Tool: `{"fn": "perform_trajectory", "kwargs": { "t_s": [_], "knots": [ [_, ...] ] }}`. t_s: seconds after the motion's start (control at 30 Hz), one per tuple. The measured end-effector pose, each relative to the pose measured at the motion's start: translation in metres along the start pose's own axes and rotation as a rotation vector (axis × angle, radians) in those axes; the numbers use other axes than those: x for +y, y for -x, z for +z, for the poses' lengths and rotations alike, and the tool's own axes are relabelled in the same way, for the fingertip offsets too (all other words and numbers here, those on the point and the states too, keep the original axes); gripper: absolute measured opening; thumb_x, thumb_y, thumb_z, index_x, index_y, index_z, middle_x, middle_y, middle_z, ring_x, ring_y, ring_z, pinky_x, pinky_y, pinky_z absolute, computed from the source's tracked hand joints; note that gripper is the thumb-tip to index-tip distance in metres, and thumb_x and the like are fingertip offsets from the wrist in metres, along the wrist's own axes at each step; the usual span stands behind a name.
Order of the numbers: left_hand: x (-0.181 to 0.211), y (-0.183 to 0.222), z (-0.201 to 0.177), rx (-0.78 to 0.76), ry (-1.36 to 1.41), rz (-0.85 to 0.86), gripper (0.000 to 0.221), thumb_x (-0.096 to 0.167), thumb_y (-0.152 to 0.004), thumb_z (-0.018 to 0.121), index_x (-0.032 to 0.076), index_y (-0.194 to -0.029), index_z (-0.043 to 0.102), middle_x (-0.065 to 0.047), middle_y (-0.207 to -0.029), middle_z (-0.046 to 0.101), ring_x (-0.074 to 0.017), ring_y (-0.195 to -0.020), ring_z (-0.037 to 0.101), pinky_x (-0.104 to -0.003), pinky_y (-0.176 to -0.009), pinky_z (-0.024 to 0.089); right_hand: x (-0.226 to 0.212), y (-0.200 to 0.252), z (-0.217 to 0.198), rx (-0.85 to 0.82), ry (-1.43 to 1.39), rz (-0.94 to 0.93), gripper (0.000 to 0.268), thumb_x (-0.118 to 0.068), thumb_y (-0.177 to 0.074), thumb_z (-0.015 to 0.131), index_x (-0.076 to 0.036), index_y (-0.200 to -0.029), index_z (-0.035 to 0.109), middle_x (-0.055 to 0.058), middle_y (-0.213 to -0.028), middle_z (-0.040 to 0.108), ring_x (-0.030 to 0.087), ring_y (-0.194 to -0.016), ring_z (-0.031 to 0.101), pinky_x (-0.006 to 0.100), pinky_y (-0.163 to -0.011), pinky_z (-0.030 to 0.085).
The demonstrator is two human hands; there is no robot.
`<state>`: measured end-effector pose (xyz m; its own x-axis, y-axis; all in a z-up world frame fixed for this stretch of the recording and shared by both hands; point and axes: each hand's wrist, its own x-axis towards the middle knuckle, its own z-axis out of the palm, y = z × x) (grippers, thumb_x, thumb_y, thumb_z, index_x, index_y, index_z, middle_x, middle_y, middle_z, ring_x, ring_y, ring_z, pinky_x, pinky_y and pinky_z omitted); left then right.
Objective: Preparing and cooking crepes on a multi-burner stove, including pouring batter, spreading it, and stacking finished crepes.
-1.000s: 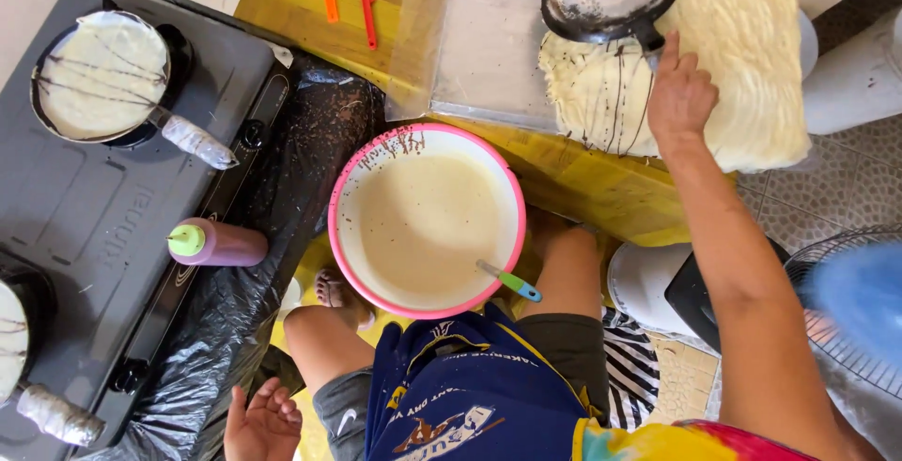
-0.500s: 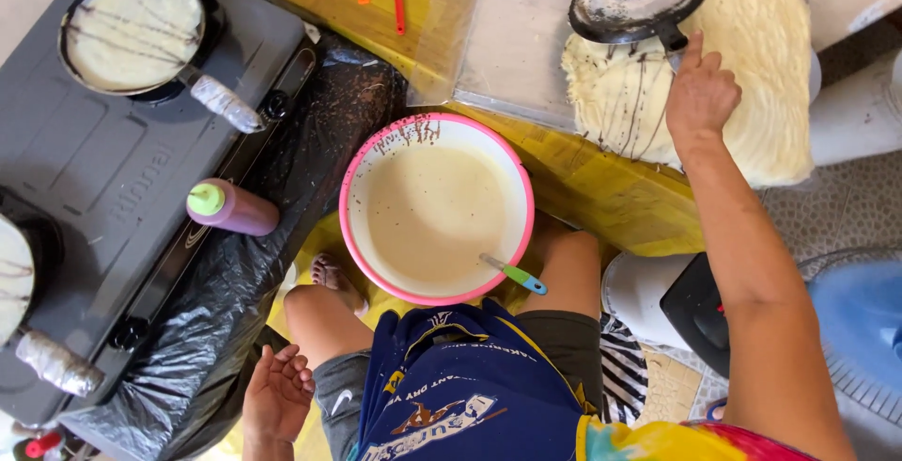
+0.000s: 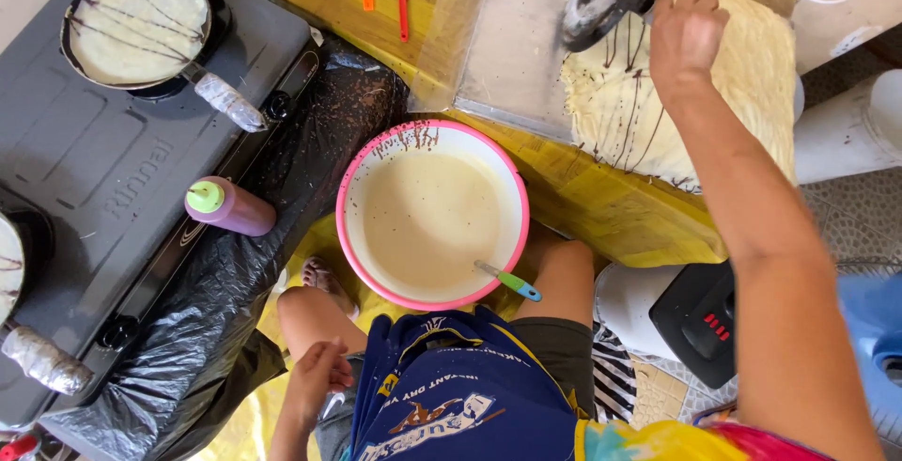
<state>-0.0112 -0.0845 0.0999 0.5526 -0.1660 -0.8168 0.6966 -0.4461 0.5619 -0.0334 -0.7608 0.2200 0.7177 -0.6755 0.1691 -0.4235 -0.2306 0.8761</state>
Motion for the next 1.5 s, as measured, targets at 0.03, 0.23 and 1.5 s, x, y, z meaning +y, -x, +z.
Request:
{"fn": "perform_trajectory", "kwargs": {
  "t_s": [0.03, 0.23, 1.5],
  "knots": [
    [-0.003, -0.004, 0.001, -0.054, -0.056, 0.016, 0.041, 0.036, -0.098, 0.062, -0.004, -0.098, 0.07, -0.019, -0.076, 0.068, -0.028, -0.061, 0.065, -0.034, -0.057, 0.046, 0.0, -0.007, -0.006, -0.012, -0.016, 0.007, 0.091, -0.051, -0.083, 0.07, -0.025, -0.162, 0.034, -0.002, -0.076, 0.055, 0.008, -0.058, 0.042, 0.022, -0.046, 0.038],
    [0.044, 0.031, 0.026, -0.084, -0.548, -0.078, 0.042, 0.048, -0.098, 0.059, 0.007, -0.09, 0.068, -0.008, -0.076, 0.071, -0.0184, -0.063, 0.065, -0.03, -0.063, 0.049, -0.039, -0.03, 0.016, -0.169, -0.357, 0.077, 0.098, -0.028, -0.078, 0.083, -0.028, -0.163, 0.033, 0.003, -0.102, 0.064, 0.02, -0.076, 0.065, 0.031, -0.052, 0.046],
    [-0.061, 0.016, -0.026, -0.025, 0.16, 0.162, 0.038, 0.036, -0.092, 0.074, 0.007, -0.069, 0.067, -0.011, -0.044, 0.06, -0.0207, -0.034, 0.06, -0.03, -0.031, 0.044, -0.106, 0.219, -0.33, -0.362, -1.06, -0.989, 0.094, -0.076, -0.06, 0.079, -0.017, -0.129, 0.053, 0.017, -0.114, 0.073, 0.041, -0.112, 0.069, 0.057, -0.097, 0.05]
  ]
}}
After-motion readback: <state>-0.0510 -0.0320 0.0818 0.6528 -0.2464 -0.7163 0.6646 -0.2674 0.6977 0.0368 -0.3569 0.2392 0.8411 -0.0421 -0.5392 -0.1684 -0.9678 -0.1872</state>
